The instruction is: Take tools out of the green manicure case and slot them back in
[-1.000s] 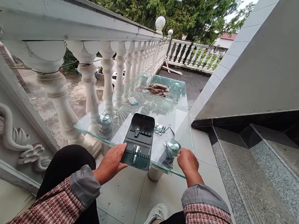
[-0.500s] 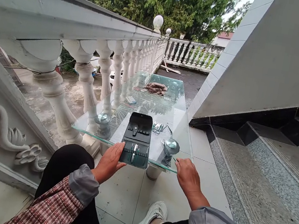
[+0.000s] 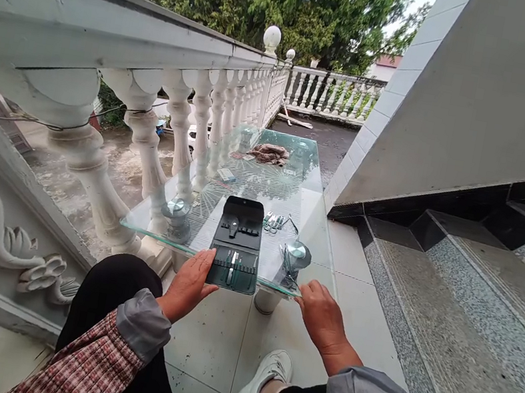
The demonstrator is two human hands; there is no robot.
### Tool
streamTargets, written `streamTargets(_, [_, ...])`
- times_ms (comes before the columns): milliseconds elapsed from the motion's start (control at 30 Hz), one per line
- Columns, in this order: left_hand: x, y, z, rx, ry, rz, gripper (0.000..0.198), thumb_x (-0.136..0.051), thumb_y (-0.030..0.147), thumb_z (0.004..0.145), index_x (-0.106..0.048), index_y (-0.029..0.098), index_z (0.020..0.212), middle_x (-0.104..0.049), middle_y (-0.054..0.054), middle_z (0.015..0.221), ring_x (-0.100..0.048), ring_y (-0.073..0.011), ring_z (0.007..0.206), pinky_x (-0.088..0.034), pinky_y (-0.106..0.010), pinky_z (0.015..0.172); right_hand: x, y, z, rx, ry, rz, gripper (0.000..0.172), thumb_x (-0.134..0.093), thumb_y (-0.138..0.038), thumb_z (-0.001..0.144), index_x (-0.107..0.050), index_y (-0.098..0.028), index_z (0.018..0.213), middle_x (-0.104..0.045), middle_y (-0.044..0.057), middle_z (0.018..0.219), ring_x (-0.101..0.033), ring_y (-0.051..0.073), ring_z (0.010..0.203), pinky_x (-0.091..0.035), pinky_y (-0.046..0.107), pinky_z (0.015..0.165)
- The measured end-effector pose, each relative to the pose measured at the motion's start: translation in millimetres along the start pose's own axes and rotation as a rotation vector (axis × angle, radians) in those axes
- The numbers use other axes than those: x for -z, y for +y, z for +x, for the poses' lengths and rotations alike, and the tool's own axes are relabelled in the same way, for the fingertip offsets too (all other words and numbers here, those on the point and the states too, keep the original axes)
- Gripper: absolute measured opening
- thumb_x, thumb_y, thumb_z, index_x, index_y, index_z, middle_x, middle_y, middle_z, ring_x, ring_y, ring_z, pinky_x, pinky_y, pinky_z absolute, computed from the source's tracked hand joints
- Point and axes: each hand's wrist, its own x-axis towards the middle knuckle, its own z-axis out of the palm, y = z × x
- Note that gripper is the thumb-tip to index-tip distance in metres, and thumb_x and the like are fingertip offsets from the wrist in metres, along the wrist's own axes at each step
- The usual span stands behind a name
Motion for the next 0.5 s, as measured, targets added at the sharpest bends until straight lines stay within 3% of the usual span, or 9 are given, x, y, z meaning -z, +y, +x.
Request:
streamTargets(167, [-1.6,-0.9,-0.6,0.002,-0.017,0.007,0.088,-0.073,0.033,0.073,-0.019,0.010,0.138,-0.042,-0.018,0.134,-0.038,-0.0299,0.127,-0.036,-0.042,0.104,0.4,-3.2,-1.8,-0.017,-0.002,0.062,0.013,-0.050,-0.017,0.081,-0.062,-0.019,0.079,-0.059,0.006,0.078,-0.055,0.019,0.073,-0.038,0.028,0.061])
streamTargets(367, [-3.5,-1.4,0.0,-0.004,-0.029,0.014,0.084,-0.068,0.035,0.077,-0.017,0.011,0.139,-0.041,-0.018,0.135,-0.037,-0.0292,0.128,-0.035,-0.042,0.104,7.6,-10.6,9.8,-0.133,-0.003,0.651,0.039,-0.048,-0.024,0.079,-0.054,-0.020,0.117,-0.055,-0.001,0.069,-0.053,0.015,0.065,-0.042,0.028,0.064])
streamTargets(500, [-4.1,-1.1,0.0,-0.007,-0.027,0.018,0.084,-0.066,0.036,0.078,-0.015,0.011,0.140,-0.041,-0.018,0.136,-0.036,-0.0287,0.129,-0.034,-0.042,0.105,18.2,-26.0,31.5,-0.208,-0.014,0.988,0.048,-0.051,-0.029,0.073,-0.052,-0.019,0.121,-0.049,-0.003,0.068,-0.048,0.012,0.059,-0.043,0.027,0.061])
